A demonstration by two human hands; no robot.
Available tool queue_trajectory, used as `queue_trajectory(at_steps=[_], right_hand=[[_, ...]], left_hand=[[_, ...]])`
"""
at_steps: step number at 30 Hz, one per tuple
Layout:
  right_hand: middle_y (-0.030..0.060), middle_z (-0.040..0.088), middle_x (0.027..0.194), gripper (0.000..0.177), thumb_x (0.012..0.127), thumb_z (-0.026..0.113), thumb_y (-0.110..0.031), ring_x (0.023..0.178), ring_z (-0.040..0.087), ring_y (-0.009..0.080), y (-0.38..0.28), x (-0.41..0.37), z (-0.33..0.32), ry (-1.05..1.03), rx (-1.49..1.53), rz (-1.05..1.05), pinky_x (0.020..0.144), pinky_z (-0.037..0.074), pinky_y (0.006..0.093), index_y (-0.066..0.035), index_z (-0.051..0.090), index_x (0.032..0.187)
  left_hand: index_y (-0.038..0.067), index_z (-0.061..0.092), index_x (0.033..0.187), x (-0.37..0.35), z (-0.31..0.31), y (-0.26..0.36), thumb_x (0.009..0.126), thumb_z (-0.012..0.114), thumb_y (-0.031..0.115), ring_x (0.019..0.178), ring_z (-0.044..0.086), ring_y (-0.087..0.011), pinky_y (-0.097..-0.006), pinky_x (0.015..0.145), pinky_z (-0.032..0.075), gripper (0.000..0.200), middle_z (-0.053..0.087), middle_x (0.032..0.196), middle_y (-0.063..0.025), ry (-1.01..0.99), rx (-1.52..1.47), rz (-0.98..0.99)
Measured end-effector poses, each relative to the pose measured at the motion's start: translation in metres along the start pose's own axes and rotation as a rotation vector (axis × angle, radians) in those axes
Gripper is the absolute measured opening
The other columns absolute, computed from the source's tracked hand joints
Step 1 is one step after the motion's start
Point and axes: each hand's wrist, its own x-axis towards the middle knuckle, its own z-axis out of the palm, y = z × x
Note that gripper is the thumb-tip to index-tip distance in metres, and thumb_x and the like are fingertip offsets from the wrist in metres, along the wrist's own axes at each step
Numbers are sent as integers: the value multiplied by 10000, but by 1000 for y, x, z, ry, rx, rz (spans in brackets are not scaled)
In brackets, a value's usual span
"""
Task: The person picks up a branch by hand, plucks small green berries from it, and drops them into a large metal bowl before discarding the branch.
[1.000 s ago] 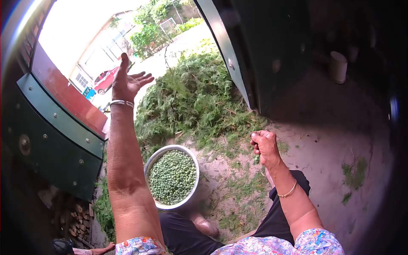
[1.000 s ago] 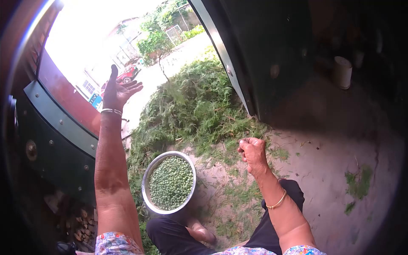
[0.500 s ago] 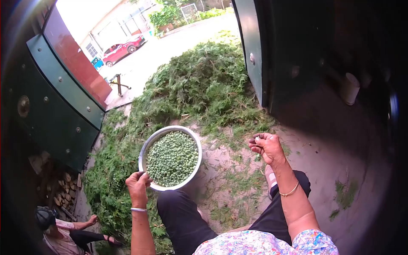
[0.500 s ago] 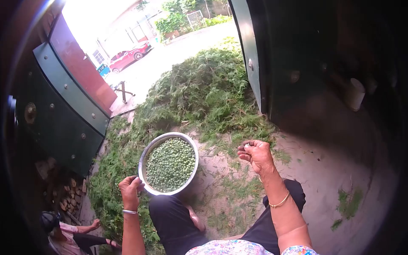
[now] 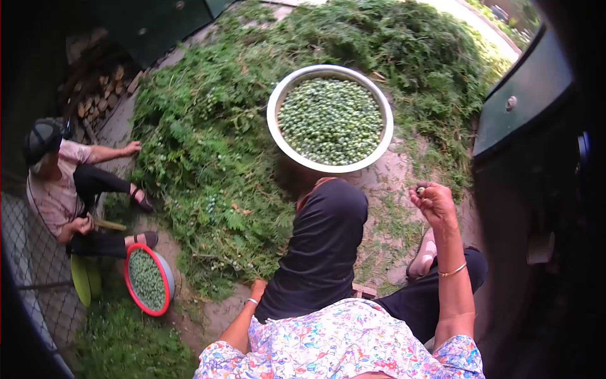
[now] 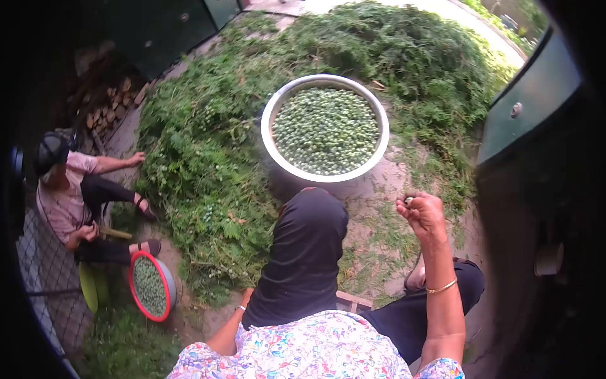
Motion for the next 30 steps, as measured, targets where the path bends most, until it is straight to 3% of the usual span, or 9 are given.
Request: queue_trajectory(at_steps=[3,8,11,15,18,21,27,28,30], right_hand=[[299,482,1128,370,778,509,41,1042,549,381,-30,36,30,-259,129,-121,894,514,444,168,422,1115],[355,334,1309,526,839,584,-150,1230,370,457,-77,60,102,-116,-14,-247,984,377,573,109,371,1245],[327,538,1122,443,855,570,-127,1092,538,391,-66,33,155,-272,-162,-281,941,453,468,154,448,1174],[276,620,988,350,871,538,-48,955,629,314,-21,-35,245,-527,-136,-152,859,518,382,157,473,1146],[236,631,966,302,888,532,-48,878,653,255,18,-61,287,-644,-186,-20,748,554,297,145,488,1116],[169,647,893,258,886,550,-76,802,653,178,58,-67,308,-673,-365,-10,700,539,236,121,548,1053],[121,641,780,297,820,565,-140,695,587,146,107,-49,296,-487,-738,63,667,482,263,124,600,951],[121,641,780,297,820,565,-140,695,587,146,107,-48,296,-477,-742,63,667,482,263,124,600,951],[112,638,766,288,819,562,-147,687,578,139,107,-45,296,-605,-693,-6,660,476,259,118,608,924]], left_hand=[[50,697,750,-9,8,-5,665,690,326,787,654,-363,-424,702,509,289,635,758,-234,-51,44,25],[46,703,782,-29,-14,25,663,680,250,808,650,-365,-414,747,511,237,654,802,-222,41,-11,-64],[30,700,799,-15,-14,18,681,674,224,823,648,-363,-416,764,509,229,660,812,-213,145,-116,-36],[4,691,847,-7,-24,19,735,672,156,701,670,-271,-345,675,519,190,675,758,-172,371,-187,114],[-31,674,851,-1,-23,1,752,672,82,513,614,-136,-279,498,495,150,677,717,-110,383,-366,4],[-18,639,816,-9,-30,-3,797,632,61,474,566,-104,-236,404,437,82,621,652,-52,379,-768,-357],[10,622,761,8,-32,-11,795,649,42,472,520,-72,-213,383,397,54,597,634,-29,359,-914,-422],[-41,672,756,15,-20,-17,738,731,173,525,604,-183,-322,464,462,223,638,647,-108,289,-786,-461],[-54,672,770,14,-10,-2,711,755,236,620,632,-248,-362,555,485,308,651,709,-161,276,-552,-451]])
